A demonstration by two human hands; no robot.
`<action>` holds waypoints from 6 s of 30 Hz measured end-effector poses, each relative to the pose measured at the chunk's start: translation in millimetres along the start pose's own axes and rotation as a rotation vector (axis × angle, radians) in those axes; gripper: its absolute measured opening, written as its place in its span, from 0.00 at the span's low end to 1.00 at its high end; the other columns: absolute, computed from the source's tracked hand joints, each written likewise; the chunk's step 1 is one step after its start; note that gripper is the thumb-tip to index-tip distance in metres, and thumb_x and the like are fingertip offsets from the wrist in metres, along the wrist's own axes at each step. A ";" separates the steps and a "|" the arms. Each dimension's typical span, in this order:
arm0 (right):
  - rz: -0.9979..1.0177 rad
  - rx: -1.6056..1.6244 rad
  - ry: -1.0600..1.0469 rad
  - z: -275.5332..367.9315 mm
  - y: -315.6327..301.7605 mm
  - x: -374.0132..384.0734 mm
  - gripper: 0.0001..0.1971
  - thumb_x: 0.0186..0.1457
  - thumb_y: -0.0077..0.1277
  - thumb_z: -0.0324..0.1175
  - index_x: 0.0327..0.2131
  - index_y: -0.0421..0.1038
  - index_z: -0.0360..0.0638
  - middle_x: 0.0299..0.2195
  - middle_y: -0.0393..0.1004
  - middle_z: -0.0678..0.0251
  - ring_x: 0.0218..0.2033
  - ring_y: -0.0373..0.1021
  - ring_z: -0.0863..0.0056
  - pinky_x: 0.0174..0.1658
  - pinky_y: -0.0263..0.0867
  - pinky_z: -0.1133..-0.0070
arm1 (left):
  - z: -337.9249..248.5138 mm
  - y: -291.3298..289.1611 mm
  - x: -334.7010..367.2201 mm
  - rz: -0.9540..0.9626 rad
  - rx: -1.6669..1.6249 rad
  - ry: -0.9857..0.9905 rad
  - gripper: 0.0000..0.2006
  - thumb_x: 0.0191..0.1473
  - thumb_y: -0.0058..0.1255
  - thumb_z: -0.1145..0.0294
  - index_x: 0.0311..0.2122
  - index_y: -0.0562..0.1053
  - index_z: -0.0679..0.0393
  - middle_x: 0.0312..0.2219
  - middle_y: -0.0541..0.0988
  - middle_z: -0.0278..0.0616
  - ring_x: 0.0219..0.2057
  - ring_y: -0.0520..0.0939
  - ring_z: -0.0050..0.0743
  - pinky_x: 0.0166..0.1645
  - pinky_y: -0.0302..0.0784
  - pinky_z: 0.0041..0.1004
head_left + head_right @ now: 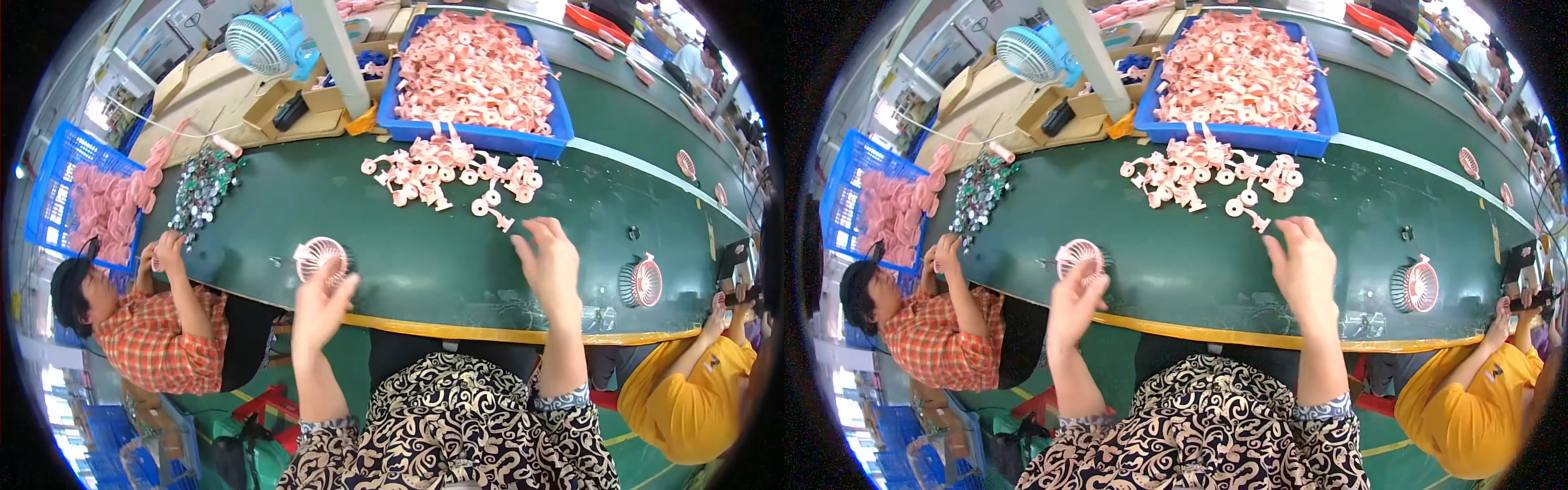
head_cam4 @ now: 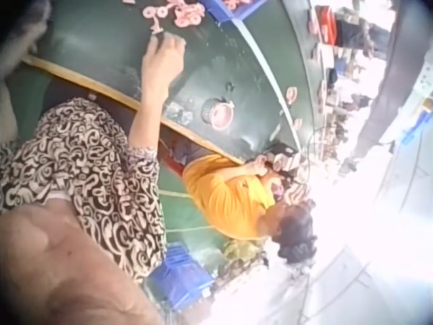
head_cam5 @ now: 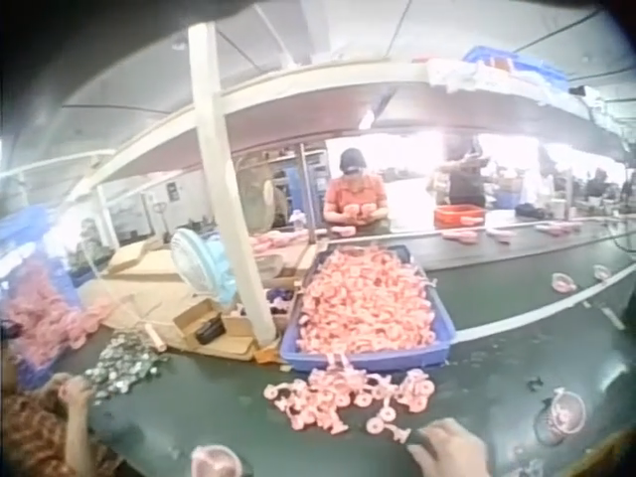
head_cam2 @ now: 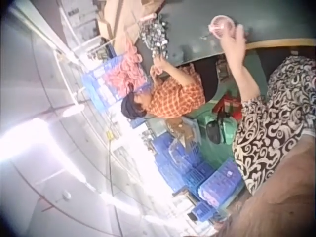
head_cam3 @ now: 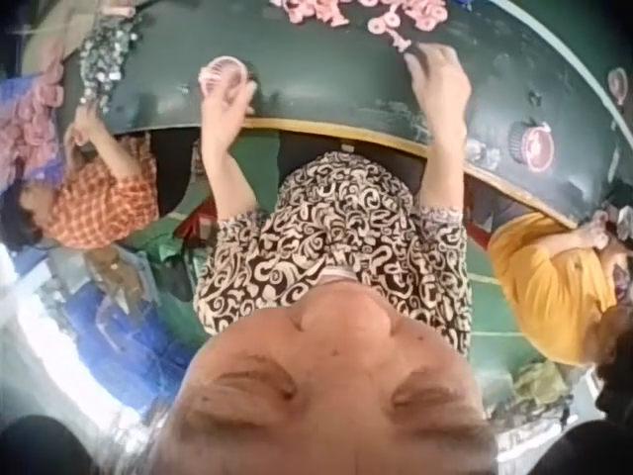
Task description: The person assembles portable fan parts by fitting small plastic brackets onto fan grilles by hand and placing the assembled components onto the workbench.
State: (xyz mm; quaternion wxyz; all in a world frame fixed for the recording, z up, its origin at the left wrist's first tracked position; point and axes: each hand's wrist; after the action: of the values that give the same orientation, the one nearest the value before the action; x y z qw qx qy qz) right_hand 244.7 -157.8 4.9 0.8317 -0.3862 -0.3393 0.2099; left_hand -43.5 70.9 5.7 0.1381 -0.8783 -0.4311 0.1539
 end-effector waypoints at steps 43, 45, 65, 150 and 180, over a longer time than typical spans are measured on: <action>0.150 0.136 0.051 -0.8 14.9 -33.1 0.14 0.53 0.65 0.27 0.43 0.78 0.34 0.37 0.75 0.57 0.29 0.75 0.64 0.36 0.72 0.70 | -17.0 65.0 -12.8 -0.190 0.725 0.529 0.07 0.56 0.59 0.71 0.38 0.79 0.62 0.30 0.78 0.46 0.36 0.76 0.51 0.41 0.74 0.45; 0.155 0.147 0.095 -0.8 10.6 -36.2 0.14 0.52 0.65 0.27 0.43 0.78 0.34 0.36 0.75 0.56 0.29 0.75 0.66 0.36 0.72 0.70 | -15.8 65.7 -14.0 -0.163 0.730 0.539 0.06 0.56 0.59 0.71 0.36 0.79 0.62 0.29 0.78 0.46 0.35 0.76 0.51 0.40 0.73 0.45; 0.201 0.181 -0.226 73.2 36.2 -63.5 0.12 0.52 0.67 0.30 0.39 0.77 0.40 0.35 0.74 0.63 0.31 0.77 0.63 0.32 0.73 0.70 | -4.2 83.5 -29.5 -0.023 0.303 0.393 0.04 0.60 0.57 0.75 0.35 0.79 0.63 0.28 0.80 0.48 0.28 0.83 0.43 0.32 0.76 0.35; 0.163 0.033 0.005 16.2 34.9 -30.1 0.10 0.53 0.67 0.35 0.30 0.76 0.44 0.32 0.74 0.61 0.27 0.76 0.57 0.31 0.71 0.65 | 101.7 -180.6 146.1 -0.549 0.961 0.084 0.26 0.55 0.55 0.74 0.60 0.67 0.60 0.54 0.75 0.57 0.49 0.80 0.65 0.52 0.77 0.53; -0.032 0.184 -0.041 8.4 28.9 -66.1 0.10 0.49 0.69 0.25 0.32 0.77 0.41 0.34 0.75 0.65 0.26 0.76 0.69 0.28 0.72 0.74 | -7.3 70.1 6.8 0.034 0.520 0.621 0.19 0.57 0.55 0.78 0.54 0.74 0.60 0.44 0.80 0.50 0.34 0.80 0.49 0.41 0.77 0.40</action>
State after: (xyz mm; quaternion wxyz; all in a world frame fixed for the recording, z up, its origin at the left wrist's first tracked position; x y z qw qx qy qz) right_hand 191.0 -176.3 -40.4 0.8597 -0.2982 -0.3416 0.2349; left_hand 13.4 34.1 -15.0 0.4766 -0.8258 -0.3012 -0.0126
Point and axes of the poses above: each hand's wrist, its own x-axis towards the middle knuckle, its own y-axis out of the palm, z = x × y
